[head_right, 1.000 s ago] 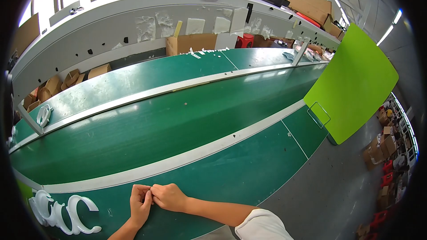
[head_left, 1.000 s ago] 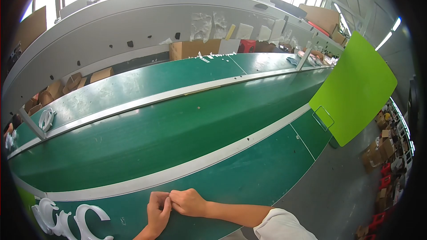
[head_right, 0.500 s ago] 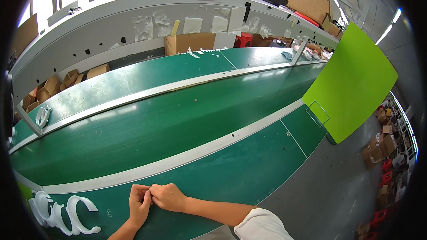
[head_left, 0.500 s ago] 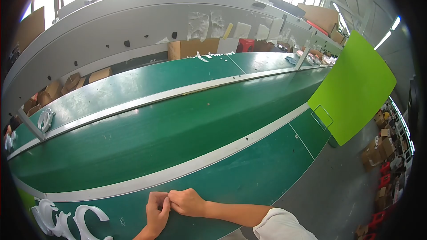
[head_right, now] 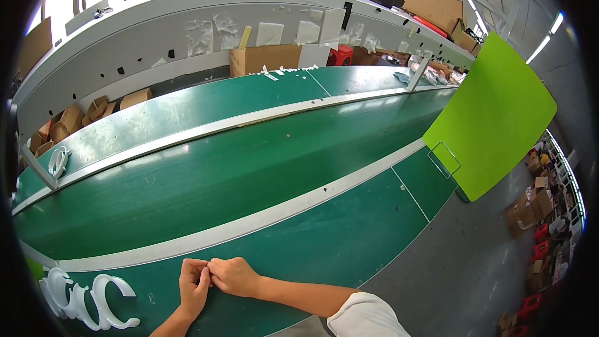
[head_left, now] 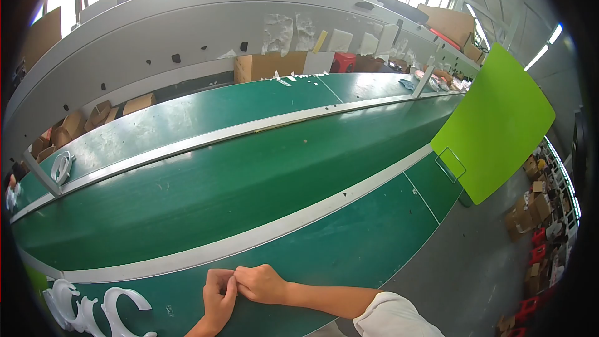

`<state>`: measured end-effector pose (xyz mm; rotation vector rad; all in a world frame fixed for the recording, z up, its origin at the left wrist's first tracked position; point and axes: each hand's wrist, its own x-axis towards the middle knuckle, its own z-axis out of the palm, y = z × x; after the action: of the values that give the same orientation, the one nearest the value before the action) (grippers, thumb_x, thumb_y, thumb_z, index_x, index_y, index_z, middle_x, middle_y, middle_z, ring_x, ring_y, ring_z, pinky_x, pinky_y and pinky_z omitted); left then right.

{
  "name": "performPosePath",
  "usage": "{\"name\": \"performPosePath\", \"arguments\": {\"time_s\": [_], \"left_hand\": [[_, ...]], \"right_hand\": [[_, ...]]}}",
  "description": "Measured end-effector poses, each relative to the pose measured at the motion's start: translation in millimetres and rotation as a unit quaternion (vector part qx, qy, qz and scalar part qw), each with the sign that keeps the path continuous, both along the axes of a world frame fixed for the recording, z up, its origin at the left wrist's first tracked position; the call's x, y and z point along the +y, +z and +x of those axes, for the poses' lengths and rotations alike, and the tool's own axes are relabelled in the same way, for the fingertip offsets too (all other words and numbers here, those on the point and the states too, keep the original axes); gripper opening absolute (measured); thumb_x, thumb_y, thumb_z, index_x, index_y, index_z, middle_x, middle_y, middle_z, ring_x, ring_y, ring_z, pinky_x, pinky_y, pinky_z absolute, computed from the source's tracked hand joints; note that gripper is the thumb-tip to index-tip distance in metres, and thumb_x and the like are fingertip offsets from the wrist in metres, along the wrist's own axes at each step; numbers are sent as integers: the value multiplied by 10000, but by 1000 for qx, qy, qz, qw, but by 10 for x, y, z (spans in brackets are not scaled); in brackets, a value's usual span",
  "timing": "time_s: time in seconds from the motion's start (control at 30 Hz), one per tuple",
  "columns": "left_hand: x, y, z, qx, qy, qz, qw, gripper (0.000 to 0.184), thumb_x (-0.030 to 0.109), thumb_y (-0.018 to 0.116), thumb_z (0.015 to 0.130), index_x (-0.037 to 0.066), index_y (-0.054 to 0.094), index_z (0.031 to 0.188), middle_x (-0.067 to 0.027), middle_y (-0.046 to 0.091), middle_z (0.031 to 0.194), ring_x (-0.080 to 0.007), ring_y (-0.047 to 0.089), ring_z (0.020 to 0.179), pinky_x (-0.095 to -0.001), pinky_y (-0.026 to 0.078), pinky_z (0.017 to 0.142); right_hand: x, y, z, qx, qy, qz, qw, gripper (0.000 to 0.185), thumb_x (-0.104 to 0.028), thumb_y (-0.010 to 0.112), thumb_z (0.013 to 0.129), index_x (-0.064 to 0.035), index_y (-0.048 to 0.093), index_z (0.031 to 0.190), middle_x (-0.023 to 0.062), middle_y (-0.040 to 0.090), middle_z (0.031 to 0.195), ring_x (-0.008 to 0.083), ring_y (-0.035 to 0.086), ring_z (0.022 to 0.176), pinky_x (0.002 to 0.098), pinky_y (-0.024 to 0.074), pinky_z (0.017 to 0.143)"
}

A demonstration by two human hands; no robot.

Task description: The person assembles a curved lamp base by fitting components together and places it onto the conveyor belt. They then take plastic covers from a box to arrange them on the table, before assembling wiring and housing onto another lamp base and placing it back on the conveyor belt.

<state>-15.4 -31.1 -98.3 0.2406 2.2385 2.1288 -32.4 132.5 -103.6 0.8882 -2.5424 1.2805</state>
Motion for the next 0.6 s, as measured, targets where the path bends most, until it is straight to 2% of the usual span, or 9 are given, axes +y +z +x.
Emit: {"name": "performPosePath", "arguments": {"time_s": [0.6], "left_hand": [[-6,2,-4,-7,-7,-4,1000,127,5,568,950,-7,495,1053,-76,633,838,-95,608,680,-226,480,580]], "right_hand": [[-11,-9,0,11,-5,-9,1000,96,-110,602,858,-39,550,819,90,563,755,310,597,625,395,485,526]]}}
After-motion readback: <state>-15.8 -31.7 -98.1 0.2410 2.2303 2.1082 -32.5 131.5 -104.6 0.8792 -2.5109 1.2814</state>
